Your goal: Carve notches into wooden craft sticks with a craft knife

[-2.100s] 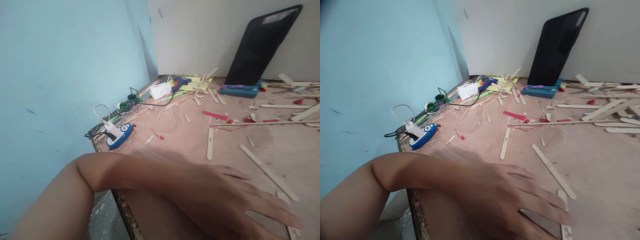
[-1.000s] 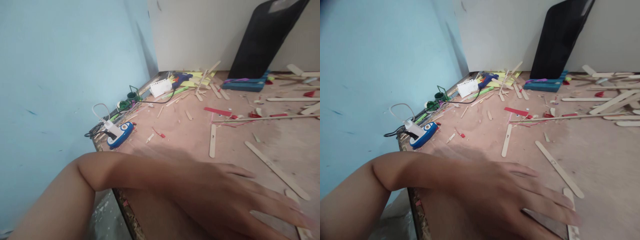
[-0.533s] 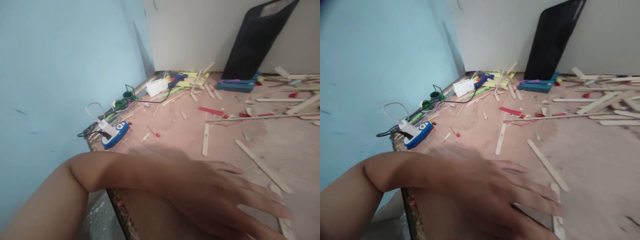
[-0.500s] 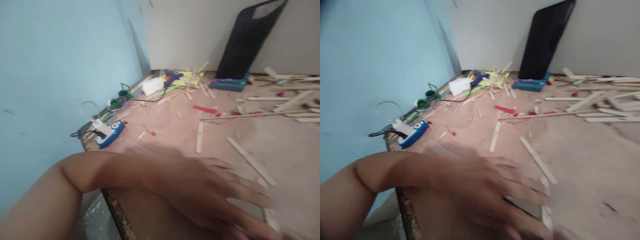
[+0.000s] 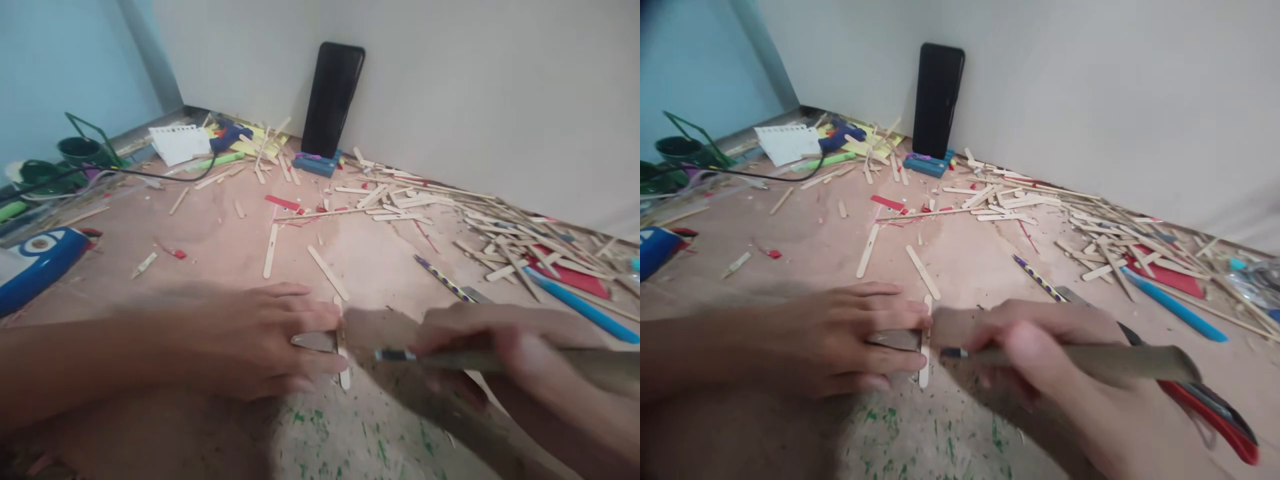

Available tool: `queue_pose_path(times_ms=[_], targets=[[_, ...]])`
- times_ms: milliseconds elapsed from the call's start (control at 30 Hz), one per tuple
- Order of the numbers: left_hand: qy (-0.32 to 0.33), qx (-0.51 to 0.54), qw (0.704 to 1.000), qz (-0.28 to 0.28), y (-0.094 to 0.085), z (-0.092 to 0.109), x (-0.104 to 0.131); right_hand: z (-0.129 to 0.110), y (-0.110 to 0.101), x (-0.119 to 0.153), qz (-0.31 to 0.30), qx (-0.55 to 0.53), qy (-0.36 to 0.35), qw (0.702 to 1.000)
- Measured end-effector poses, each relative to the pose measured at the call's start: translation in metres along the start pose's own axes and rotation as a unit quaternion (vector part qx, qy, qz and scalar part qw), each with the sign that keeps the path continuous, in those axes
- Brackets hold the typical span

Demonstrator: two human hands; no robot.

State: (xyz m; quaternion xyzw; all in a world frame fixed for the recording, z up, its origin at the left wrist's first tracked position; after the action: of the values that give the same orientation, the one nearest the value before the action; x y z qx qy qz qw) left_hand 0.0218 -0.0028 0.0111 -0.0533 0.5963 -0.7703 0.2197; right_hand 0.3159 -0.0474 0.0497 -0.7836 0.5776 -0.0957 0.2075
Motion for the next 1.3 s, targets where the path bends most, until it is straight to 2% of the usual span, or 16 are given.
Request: queue_pose_path(times_ms=[33,100,233,367,600,833,1000,1300], targets=[[-0.001,0.004,1.000,0.003,0.000,0.000,0.000,-0.013,0.005,-0.013,0.018,0.036,-0.012,0.999],[0.001,0.003,1.000,0.010,0.002,-0.001,0.001,-0.025,0.011,-0.025,0.035,0.077,-0.021,0.996],[0.008,-0.003,1.000,0.026,0.007,-0.001,0.003,-0.012,0.022,-0.017,0.007,0.071,0.010,0.997],[0.006,0.000,0.999,0.031,0.011,-0.002,0.003,0.000,0.032,-0.012,0.048,0.074,0.031,0.996],[0.005,0.009,0.999,0.034,0.007,-0.001,-0.001,0.003,0.043,-0.022,0.056,0.041,0.069,0.995],[0.007,-0.001,0.999,0.032,0.007,-0.001,0.000,0.008,0.047,-0.022,0.048,0.045,0.044,0.997],[0.010,-0.002,0.999,0.046,0.008,-0.001,0.000,0.013,0.050,-0.020,0.070,0.019,0.050,0.996],[0.004,0.008,0.999,0.034,0.010,-0.003,0.003,0.009,0.050,-0.020,0.049,0.022,0.047,0.997]])
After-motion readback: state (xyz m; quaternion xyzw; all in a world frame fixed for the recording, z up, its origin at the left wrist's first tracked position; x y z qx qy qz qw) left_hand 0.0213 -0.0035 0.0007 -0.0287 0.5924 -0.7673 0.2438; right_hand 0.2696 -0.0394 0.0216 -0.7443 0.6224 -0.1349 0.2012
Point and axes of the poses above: each hand's wrist, its own x-axis away from the middle knuckle, its own y-axis out of the palm, z = x × y, the point moved 2 cm from there along -x, towards the middle knuckle, and after that the axes turned 11 degrees about -y, right-handed, at the moved point
